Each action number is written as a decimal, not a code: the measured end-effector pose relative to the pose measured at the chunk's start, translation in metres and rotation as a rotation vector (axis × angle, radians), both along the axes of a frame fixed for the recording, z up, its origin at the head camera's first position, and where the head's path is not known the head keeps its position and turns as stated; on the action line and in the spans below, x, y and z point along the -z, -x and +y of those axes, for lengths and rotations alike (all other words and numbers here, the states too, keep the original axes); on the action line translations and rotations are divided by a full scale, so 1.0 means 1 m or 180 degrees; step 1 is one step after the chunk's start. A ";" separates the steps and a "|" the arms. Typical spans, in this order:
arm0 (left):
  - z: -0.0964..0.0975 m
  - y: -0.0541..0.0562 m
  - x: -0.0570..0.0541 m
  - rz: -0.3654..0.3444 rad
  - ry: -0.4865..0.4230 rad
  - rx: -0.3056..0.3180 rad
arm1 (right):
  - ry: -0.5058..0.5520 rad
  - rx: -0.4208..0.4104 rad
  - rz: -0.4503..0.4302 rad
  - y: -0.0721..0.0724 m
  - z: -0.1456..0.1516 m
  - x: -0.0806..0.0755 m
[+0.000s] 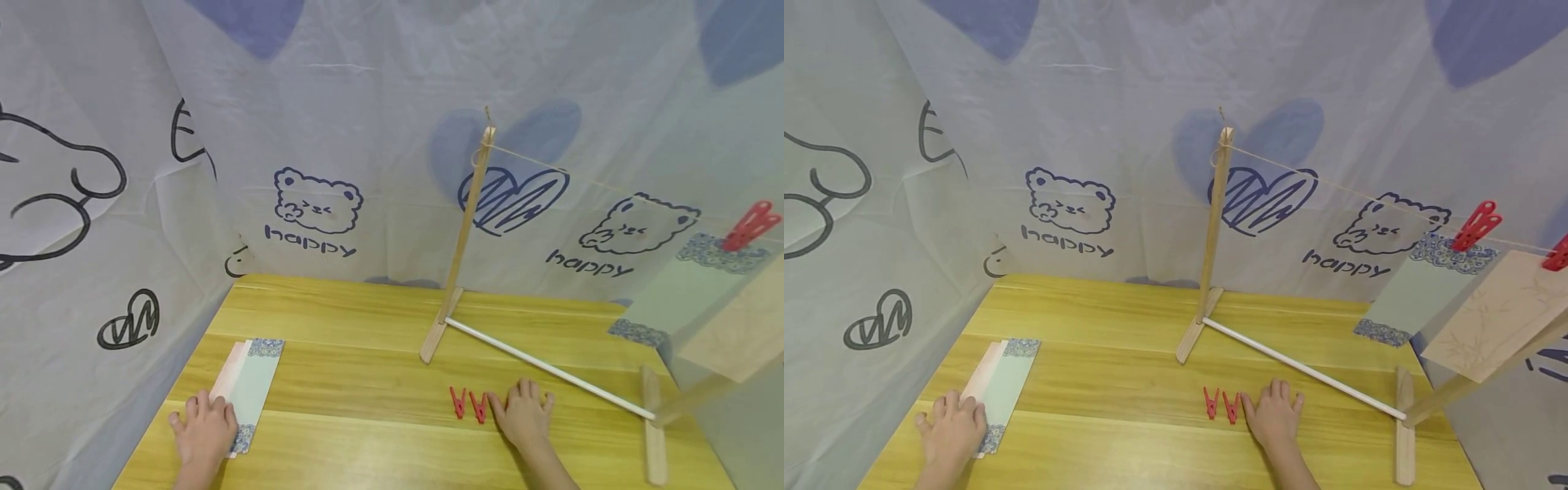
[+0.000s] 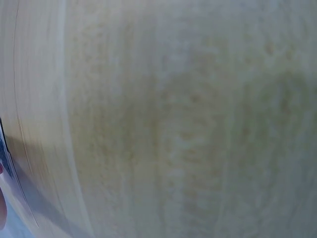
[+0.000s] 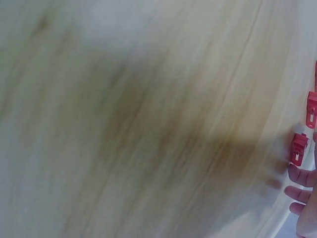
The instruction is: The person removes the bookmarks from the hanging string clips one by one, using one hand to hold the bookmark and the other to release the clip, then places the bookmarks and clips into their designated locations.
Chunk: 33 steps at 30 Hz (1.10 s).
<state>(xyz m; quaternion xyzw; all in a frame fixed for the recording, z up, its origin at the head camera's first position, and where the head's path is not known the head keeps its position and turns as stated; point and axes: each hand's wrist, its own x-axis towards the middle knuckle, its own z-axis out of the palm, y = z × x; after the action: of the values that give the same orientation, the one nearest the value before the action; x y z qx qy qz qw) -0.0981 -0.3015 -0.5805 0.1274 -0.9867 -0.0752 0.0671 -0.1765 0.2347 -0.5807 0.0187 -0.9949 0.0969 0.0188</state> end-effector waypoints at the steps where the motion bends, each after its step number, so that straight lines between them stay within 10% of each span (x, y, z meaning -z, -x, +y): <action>1: 0.000 0.000 0.000 -0.0007 0.0000 -0.0006 | 0.0016 0.0017 0.0010 -0.001 0.001 -0.001; 15: 0.008 0.005 -0.002 0.0143 -0.0068 -0.0157 | 0.0244 0.0077 0.0488 -0.007 0.004 -0.030; 24: 0.032 0.019 -0.014 0.0302 -0.0296 -0.0140 | 0.0373 -0.0268 0.1603 -0.006 0.001 -0.052; 33: 0.062 0.033 -0.025 0.0509 -0.0497 0.0068 | 0.0254 -0.0505 0.1880 -0.005 0.008 -0.089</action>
<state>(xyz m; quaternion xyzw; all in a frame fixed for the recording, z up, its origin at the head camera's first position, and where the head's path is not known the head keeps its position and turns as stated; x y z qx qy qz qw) -0.1315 -0.2398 -0.5557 0.1154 -0.9706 -0.1625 0.1347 -0.1719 0.2425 -0.4914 0.1229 -0.9373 0.1274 0.3003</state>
